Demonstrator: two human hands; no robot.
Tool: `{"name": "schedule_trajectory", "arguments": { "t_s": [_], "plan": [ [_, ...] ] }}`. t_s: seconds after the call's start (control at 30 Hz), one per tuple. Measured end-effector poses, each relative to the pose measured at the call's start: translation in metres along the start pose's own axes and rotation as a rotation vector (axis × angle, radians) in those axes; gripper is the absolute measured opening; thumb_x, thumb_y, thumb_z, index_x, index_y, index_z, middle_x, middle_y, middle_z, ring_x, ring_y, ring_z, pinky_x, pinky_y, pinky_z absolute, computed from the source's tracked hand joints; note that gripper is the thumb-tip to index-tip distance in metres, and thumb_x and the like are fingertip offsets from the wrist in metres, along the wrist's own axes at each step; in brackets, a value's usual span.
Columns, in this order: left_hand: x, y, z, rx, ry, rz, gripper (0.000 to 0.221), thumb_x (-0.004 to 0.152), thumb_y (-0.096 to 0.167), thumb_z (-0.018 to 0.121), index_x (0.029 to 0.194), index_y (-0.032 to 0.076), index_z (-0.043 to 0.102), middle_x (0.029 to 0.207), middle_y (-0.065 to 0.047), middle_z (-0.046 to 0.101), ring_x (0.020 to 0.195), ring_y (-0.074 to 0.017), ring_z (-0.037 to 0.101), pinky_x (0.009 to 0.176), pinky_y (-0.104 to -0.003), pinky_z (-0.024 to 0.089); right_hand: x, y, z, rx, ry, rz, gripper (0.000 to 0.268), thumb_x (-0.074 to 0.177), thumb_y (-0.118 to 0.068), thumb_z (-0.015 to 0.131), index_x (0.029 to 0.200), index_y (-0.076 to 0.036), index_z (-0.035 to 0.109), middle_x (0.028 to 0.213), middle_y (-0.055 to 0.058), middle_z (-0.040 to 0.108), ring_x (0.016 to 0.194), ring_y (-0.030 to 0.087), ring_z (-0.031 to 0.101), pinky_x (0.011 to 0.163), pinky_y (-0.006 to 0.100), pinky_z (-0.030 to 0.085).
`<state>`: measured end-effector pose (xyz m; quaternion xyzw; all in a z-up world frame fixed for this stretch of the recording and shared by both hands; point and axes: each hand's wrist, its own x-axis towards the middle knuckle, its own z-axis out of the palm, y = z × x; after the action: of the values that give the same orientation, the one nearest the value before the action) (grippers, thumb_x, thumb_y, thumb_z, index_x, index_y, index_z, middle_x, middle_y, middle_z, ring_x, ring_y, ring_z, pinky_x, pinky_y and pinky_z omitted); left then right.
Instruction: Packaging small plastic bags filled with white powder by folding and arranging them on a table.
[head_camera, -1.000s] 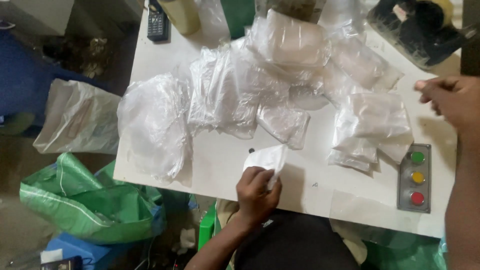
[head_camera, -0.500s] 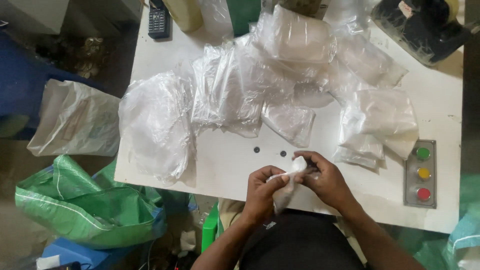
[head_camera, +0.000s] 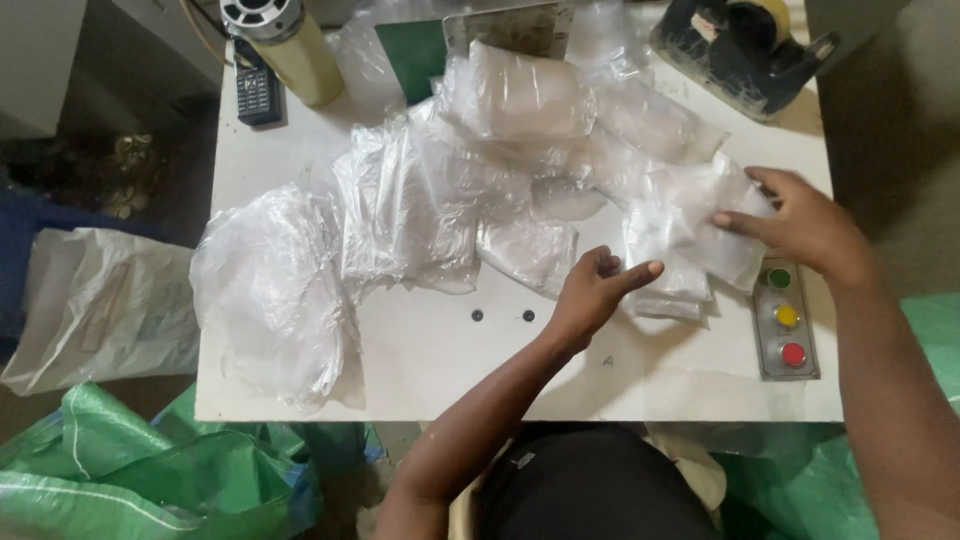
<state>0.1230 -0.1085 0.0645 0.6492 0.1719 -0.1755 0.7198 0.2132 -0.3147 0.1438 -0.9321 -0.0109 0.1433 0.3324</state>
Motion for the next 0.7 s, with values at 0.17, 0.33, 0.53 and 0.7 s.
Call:
{"name": "schedule_trajectory", "arguments": {
  "t_s": [0.17, 0.33, 0.53, 0.7],
  "plan": [
    [0.000, 0.049, 0.028, -0.158, 0.025, -0.097, 0.100, 0.064, 0.051, 0.086, 0.134, -0.013, 0.054, 0.123, -0.034, 0.060, 0.124, -0.0496, 0.059, 0.100, -0.058, 0.049, -0.001, 0.004, 0.030, -0.040, -0.092, 0.097, 0.091, 0.084, -0.043, 0.077, 0.157, -0.001, 0.041, 0.145, 0.032, 0.054, 0.133, 0.048, 0.053, 0.112, 0.062, 0.041],
    [0.005, 0.014, 0.035, -0.103, 0.171, -0.050, 0.086, 0.067, 0.047, 0.088, 0.128, -0.002, 0.052, 0.123, -0.027, 0.061, 0.120, -0.0425, 0.061, 0.095, -0.056, 0.049, -0.032, 0.033, 0.056, 0.259, -0.109, -0.077, 0.088, 0.084, -0.036, 0.077, 0.158, -0.006, 0.041, 0.143, 0.030, 0.051, 0.136, 0.049, 0.049, 0.114, 0.064, 0.037],
    [-0.023, -0.033, 0.003, -0.280, -0.076, -0.005, 0.073, 0.067, 0.018, 0.093, 0.129, -0.001, 0.058, 0.113, -0.017, 0.067, 0.111, -0.0307, 0.063, 0.096, -0.049, 0.053, -0.057, 0.070, 0.087, 0.725, -0.207, -0.066, 0.115, 0.058, -0.013, 0.094, 0.157, -0.007, 0.034, 0.144, 0.018, 0.058, 0.135, 0.029, 0.051, 0.118, 0.053, 0.036],
    [-0.052, -0.022, -0.022, 0.236, -0.053, 0.144, 0.061, 0.075, 0.033, 0.084, 0.119, 0.000, 0.058, 0.120, -0.023, 0.061, 0.120, -0.0435, 0.060, 0.101, -0.053, 0.049, -0.063, 0.123, 0.166, 1.171, -0.177, 0.181, 0.078, 0.062, 0.014, 0.084, 0.135, -0.002, 0.062, 0.117, 0.021, 0.071, 0.112, 0.036, 0.067, 0.098, 0.058, 0.052]
  ]
}}
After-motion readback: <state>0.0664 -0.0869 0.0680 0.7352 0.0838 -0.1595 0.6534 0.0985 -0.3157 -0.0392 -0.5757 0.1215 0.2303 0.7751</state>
